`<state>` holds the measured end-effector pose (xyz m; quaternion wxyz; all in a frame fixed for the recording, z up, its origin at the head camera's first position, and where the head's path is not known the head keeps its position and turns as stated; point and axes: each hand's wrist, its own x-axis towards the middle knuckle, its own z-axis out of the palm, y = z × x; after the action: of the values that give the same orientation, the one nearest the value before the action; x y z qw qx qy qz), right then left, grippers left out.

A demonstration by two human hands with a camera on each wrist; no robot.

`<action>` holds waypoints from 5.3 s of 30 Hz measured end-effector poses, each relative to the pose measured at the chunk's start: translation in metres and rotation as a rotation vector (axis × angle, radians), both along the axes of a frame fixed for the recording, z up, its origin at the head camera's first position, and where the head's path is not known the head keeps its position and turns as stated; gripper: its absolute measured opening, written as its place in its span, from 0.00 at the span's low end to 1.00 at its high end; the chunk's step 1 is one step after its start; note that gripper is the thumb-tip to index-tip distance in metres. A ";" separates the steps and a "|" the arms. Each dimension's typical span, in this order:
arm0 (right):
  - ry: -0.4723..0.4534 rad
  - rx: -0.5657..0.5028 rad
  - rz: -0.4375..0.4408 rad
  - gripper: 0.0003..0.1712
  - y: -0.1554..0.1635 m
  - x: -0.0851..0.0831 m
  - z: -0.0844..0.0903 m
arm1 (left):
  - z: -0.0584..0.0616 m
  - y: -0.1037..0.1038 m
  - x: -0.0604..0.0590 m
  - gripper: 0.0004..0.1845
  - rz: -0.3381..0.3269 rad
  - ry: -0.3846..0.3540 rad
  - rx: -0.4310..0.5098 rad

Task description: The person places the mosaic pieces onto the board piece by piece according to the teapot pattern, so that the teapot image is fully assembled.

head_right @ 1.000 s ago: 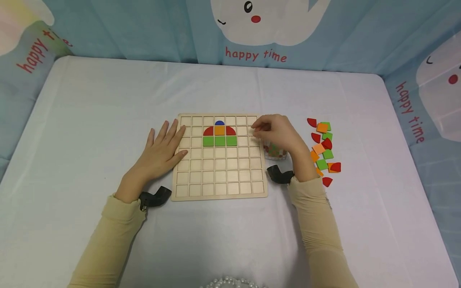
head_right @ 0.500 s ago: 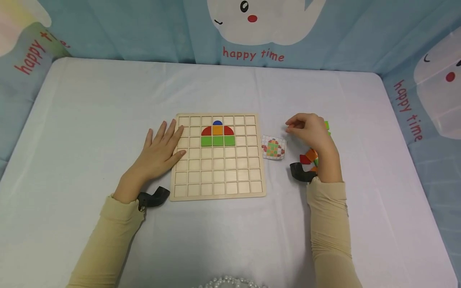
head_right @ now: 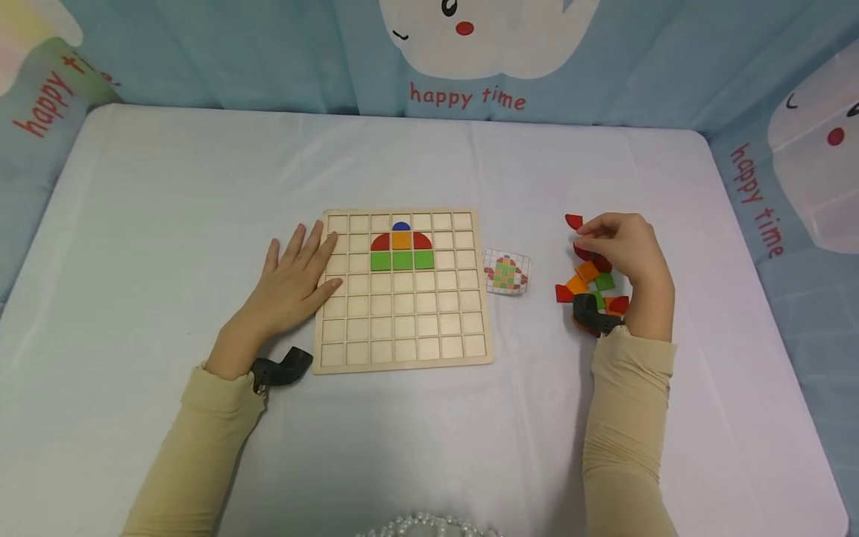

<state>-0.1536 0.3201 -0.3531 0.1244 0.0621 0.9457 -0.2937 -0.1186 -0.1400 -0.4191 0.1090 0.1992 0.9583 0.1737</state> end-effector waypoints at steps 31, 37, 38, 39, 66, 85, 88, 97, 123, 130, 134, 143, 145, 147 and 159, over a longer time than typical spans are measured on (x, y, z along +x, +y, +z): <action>-0.048 0.097 0.041 0.17 -0.011 -0.003 -0.007 | 0.000 0.000 0.000 0.37 -0.004 -0.003 0.006; -0.024 0.115 0.008 0.19 -0.010 -0.001 -0.003 | 0.001 0.000 0.000 0.37 -0.003 -0.006 0.001; -0.025 0.115 -0.001 0.19 -0.010 -0.001 -0.003 | 0.001 0.000 0.000 0.37 -0.003 -0.006 0.001; -0.023 0.117 -0.008 0.19 -0.010 -0.001 -0.002 | 0.001 0.000 0.000 0.37 -0.002 -0.007 0.000; 0.078 0.031 0.034 0.15 -0.030 -0.001 0.005 | 0.000 0.000 -0.001 0.37 -0.001 -0.011 -0.007; -0.001 -0.264 0.133 0.12 -0.100 -0.003 -0.001 | 0.002 0.000 -0.001 0.37 -0.005 -0.014 0.004; 0.024 -0.331 0.134 0.11 -0.112 -0.002 -0.007 | 0.002 0.000 -0.002 0.37 -0.007 -0.015 0.002; 0.049 -0.366 0.093 0.09 -0.138 0.000 -0.018 | 0.001 0.000 -0.004 0.37 -0.010 -0.019 -0.008; 0.126 -0.187 0.265 0.10 -0.156 0.004 -0.029 | 0.002 0.001 -0.004 0.37 -0.001 -0.027 -0.009; 0.133 -0.186 0.286 0.10 -0.156 0.005 -0.029 | 0.001 0.001 -0.005 0.37 -0.003 -0.027 -0.004; 0.153 -0.182 0.323 0.10 -0.154 0.005 -0.029 | 0.002 0.002 -0.005 0.37 -0.004 -0.024 -0.006; 0.154 -0.200 0.295 0.10 -0.147 0.005 -0.028 | 0.002 0.002 -0.005 0.37 -0.005 -0.023 -0.006; 0.155 -0.219 0.264 0.10 -0.143 0.007 -0.028 | 0.001 0.000 -0.004 0.37 -0.001 -0.027 -0.008; 0.165 -0.241 0.230 0.10 -0.137 0.009 -0.028 | 0.001 -0.002 -0.002 0.37 0.003 -0.029 -0.008; 0.161 -0.178 -0.009 0.12 -0.069 0.035 -0.021 | 0.003 -0.002 -0.002 0.36 -0.004 -0.032 0.008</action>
<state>-0.1190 0.2510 -0.3745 0.0517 0.0314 0.9225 -0.3813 -0.1207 -0.1416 -0.4165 0.1238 0.1985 0.9553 0.1805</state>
